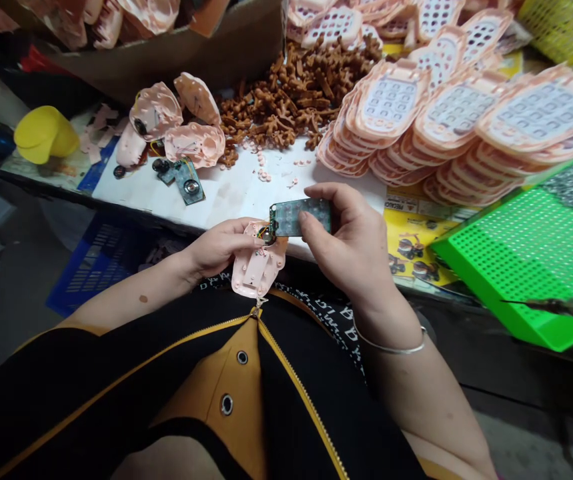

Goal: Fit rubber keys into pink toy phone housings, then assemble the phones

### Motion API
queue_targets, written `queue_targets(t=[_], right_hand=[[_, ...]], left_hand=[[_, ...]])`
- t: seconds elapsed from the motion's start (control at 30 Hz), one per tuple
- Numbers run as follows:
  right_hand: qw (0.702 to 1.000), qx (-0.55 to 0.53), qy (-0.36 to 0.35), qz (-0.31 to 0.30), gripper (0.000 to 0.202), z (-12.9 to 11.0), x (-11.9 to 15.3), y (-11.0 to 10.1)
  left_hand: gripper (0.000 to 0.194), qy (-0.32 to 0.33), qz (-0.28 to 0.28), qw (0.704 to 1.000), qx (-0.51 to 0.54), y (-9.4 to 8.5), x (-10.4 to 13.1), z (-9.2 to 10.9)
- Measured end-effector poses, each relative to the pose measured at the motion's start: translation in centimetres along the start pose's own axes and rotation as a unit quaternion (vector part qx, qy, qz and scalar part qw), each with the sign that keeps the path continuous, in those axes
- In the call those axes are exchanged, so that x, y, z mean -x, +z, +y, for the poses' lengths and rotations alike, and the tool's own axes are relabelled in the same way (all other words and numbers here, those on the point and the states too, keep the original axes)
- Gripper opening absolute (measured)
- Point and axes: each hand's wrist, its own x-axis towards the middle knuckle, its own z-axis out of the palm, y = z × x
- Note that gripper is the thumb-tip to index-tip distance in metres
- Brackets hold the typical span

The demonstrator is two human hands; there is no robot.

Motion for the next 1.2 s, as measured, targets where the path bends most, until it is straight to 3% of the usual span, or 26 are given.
queue_targets(t=[0.23, 0.43, 0.7, 0.83, 1.03, 1.2], right_hand=[[0.998, -0.035, 0.058, -0.014, 0.038, -0.1, -0.2, -0.3], [0.996, -0.06, 0.055, -0.027, 0.043, 0.3, 0.1, -0.2], [0.992, -0.037, -0.019, -0.119, 0.062, 0.7, 1.4, -1.4], [0.994, 0.039, -0.053, -0.083, 0.05, 0.5, 1.8, -1.8], [0.976, 0.139, -0.169, -0.013, 0.024, 0.2, 1.9, -1.7], [0.941, 0.189, -0.269, 0.075, 0.027, 0.8, 2.7, 0.1]], left_hand=[[0.023, 0.001, -0.023, 1.0, -0.021, -0.1, 0.3, 0.4], [0.016, 0.027, -0.046, 0.997, -0.049, -0.4, 0.2, 0.1], [0.018, 0.018, 0.025, 0.999, 0.011, -0.8, -0.1, -0.4], [0.02, 0.022, 0.03, 0.999, 0.016, -0.5, -0.1, -0.4], [0.028, 0.033, 0.063, 0.997, 0.025, -0.1, -0.1, -0.2], [0.029, 0.075, 0.076, 0.994, 0.018, -0.1, -0.2, -0.2]])
